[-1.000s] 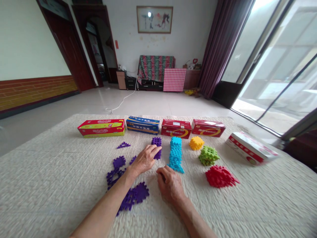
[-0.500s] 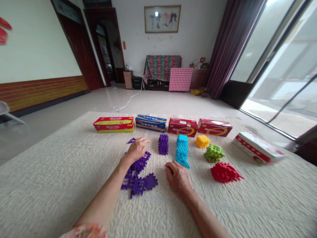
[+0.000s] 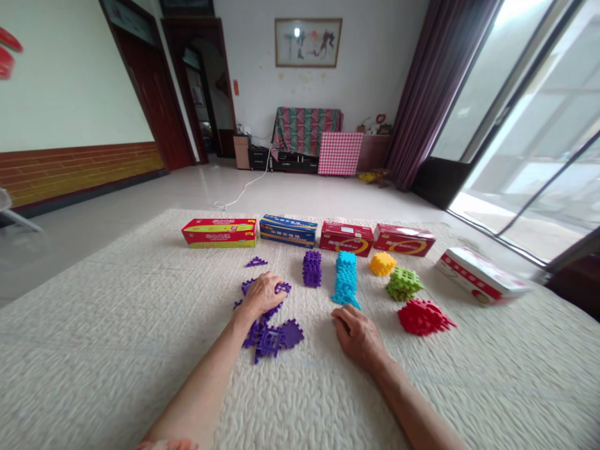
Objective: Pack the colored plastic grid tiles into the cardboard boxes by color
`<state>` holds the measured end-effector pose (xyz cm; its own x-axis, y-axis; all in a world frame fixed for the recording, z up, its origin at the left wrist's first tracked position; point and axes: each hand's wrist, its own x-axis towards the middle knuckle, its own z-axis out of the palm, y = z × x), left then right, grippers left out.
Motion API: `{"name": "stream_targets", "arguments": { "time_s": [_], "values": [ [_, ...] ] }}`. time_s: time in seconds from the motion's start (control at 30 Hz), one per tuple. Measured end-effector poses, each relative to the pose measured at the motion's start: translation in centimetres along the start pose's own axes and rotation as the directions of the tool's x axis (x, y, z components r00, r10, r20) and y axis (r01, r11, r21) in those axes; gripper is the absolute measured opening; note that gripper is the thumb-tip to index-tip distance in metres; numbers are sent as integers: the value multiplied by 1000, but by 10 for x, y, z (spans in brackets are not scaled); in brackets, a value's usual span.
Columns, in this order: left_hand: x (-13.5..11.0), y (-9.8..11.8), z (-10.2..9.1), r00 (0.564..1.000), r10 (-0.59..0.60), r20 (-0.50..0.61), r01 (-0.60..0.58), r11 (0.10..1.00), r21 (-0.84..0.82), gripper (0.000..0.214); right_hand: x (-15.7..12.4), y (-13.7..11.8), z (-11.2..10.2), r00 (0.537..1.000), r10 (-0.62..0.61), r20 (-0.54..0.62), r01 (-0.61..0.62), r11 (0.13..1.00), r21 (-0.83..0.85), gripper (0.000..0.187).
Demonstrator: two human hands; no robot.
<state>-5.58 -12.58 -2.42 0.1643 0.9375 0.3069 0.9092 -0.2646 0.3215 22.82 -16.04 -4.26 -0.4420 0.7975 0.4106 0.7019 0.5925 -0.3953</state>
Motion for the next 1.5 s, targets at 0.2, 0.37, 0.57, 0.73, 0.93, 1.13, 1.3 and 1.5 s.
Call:
{"name": "stream_targets", "arguments": {
  "time_s": [0.2,0.37,0.57,0.73,0.93,1.13,1.3,1.5],
  "values": [
    [0,3,3,999,4,45,-4,1000,13,23,3,-1,0,1000,16,0,-16,1000,26,21],
    [3,2,0,999,31,40,-31,999,-6,16,3,1,1,1000,10,1,-10,999,31,21],
    [10,0,-3,997,-42,-58,41,999,-16,30,4,3,2,1000,-2,9,2,1000,22,20],
    [11,11,-2,996,-57,-73,52,996,-74,33,4,3,2,1000,-2,24,2,1000,1,20],
    [11,22,5,999,45,-16,-47,991,-125,27,4,2,3,1000,7,29,-7,1000,-4,20],
    [10,19,3,995,34,-88,-37,999,-27,29,3,5,4,1000,-3,27,3,1000,3,20],
    [3,34,-5,998,-61,-25,64,979,193,37,3,5,4,999,2,33,-2,1000,3,19],
    [-4,51,0,994,-44,102,8,943,332,37,3,4,4,999,-3,32,3,1000,-6,20]
  ]
}}
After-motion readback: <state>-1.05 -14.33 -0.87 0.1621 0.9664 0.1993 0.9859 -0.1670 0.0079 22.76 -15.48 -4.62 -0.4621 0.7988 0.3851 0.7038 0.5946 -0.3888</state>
